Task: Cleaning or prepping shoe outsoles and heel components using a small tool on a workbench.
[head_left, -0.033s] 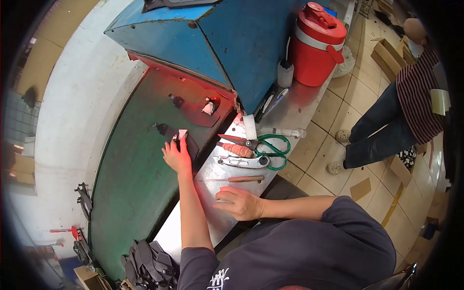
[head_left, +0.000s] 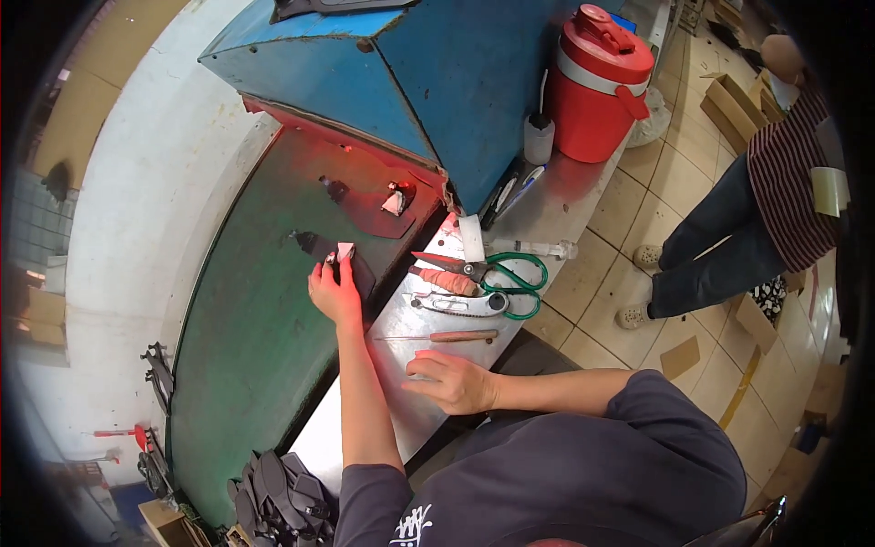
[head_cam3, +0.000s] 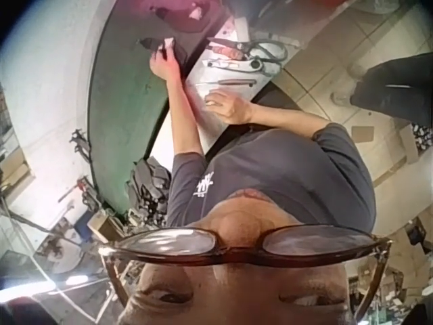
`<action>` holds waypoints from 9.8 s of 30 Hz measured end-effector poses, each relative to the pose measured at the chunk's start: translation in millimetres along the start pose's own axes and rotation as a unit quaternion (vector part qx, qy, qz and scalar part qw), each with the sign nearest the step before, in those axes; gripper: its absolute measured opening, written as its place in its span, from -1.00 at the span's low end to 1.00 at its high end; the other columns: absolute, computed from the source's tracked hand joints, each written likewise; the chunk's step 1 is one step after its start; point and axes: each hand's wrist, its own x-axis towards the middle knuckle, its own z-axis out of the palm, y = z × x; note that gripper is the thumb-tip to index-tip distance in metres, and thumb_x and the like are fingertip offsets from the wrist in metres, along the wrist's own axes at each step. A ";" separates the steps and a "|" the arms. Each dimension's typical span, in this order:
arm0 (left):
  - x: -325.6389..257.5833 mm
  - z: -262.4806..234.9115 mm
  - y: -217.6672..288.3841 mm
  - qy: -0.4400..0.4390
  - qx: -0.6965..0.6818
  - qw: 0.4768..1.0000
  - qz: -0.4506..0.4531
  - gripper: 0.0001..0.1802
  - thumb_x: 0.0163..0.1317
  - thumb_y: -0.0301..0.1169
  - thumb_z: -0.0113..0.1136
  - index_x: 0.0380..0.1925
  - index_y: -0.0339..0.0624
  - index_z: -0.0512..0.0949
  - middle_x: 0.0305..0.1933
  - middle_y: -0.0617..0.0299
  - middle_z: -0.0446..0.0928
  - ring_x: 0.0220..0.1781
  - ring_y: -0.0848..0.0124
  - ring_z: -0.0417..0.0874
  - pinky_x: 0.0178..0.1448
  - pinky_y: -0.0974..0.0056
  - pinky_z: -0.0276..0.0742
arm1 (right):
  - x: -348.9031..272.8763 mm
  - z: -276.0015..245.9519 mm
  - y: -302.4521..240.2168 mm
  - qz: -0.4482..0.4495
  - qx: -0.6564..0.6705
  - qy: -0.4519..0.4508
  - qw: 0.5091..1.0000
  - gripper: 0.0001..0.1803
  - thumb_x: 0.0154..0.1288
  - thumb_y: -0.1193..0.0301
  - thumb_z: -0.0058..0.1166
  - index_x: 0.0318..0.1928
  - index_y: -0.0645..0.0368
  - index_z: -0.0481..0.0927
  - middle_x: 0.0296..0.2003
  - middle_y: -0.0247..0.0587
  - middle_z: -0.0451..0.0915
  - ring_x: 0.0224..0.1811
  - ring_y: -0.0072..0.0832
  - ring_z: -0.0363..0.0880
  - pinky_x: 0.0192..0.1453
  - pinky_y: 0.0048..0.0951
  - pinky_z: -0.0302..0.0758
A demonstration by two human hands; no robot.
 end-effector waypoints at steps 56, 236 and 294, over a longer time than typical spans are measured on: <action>-162.5 -291.2 -6.3 -0.126 -0.774 0.492 -0.378 -0.61 0.06 -0.67 0.28 -0.05 -0.31 0.55 0.08 -0.06 0.55 0.09 0.31 0.58 0.08 0.27 0.58 | 48.9 -29.8 -102.8 0.281 0.330 -0.123 0.893 -0.50 0.02 0.55 0.33 0.01 0.24 0.46 -0.23 -0.29 0.56 -0.21 -0.63 0.50 -0.12 -0.60 0.43; -184.2 -283.9 7.1 -0.370 -0.601 0.545 -0.453 -0.71 0.29 -0.50 0.10 0.00 -0.35 0.52 -0.17 0.19 0.62 -0.23 0.57 0.61 -0.19 0.45 0.58 | -2.5 -3.4 -78.7 0.122 0.052 -0.176 0.976 -0.80 0.08 0.44 0.30 -0.39 0.17 0.50 -0.55 -0.16 0.54 -0.51 -0.21 0.55 -0.43 -0.30 0.43; -199.6 -253.9 17.8 -0.065 -0.710 0.066 -0.698 -0.74 0.26 -0.15 0.18 -0.28 -0.10 0.59 -0.33 0.28 0.63 -0.43 0.54 0.52 -0.63 0.49 0.12 | -20.3 22.5 -80.7 0.322 0.309 -0.224 0.866 -0.41 0.33 0.57 -0.09 0.38 0.12 0.25 -0.55 -0.38 0.49 -0.54 -0.70 0.34 -0.39 -0.63 0.35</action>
